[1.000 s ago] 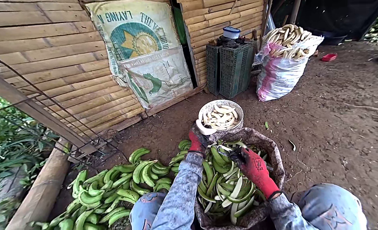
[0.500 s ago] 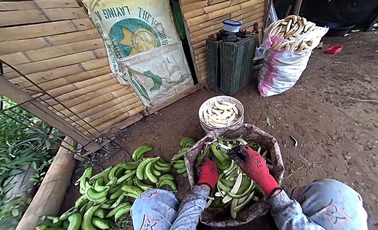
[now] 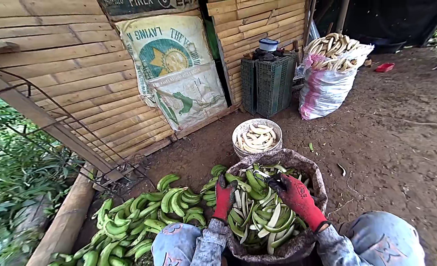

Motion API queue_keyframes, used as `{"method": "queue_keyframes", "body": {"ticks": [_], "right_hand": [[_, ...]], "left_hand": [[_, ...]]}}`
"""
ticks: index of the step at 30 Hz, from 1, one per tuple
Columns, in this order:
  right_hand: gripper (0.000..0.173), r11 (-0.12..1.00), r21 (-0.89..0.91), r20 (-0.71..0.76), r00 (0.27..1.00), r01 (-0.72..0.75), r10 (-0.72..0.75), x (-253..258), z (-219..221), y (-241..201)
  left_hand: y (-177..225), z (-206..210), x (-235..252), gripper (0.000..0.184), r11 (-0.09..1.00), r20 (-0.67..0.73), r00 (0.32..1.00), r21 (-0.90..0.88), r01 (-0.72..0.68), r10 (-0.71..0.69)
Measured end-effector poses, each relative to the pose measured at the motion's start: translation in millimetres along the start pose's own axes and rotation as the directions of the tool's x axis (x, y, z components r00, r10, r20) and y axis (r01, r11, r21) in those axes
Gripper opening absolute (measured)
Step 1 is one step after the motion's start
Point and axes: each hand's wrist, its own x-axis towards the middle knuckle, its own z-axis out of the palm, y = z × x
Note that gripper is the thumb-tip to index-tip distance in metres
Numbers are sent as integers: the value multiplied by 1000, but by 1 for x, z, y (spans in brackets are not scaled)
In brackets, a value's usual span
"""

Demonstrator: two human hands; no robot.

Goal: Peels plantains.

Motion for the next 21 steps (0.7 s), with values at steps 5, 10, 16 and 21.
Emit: {"method": "queue_keyframes", "body": {"ticks": [5, 10, 16, 21], "right_hand": [[33, 953, 194, -50, 972, 233, -228, 2, 24, -5], [34, 933, 139, 25, 941, 332, -338, -9, 34, -17], [34, 938, 88, 51, 939, 336, -341, -6, 33, -6], [43, 997, -70, -165, 986, 13, -24, 27, 29, 8]], "left_hand": [[43, 12, -3, 39, 635, 238, 964, -728, 258, -119], [37, 15, -14, 35, 789, 325, 938, -541, 291, -122], [36, 19, -20, 33, 866, 250, 967, -471, 167, -50], [47, 26, -52, 37, 947, 250, 953, -228, 227, -169]]}}
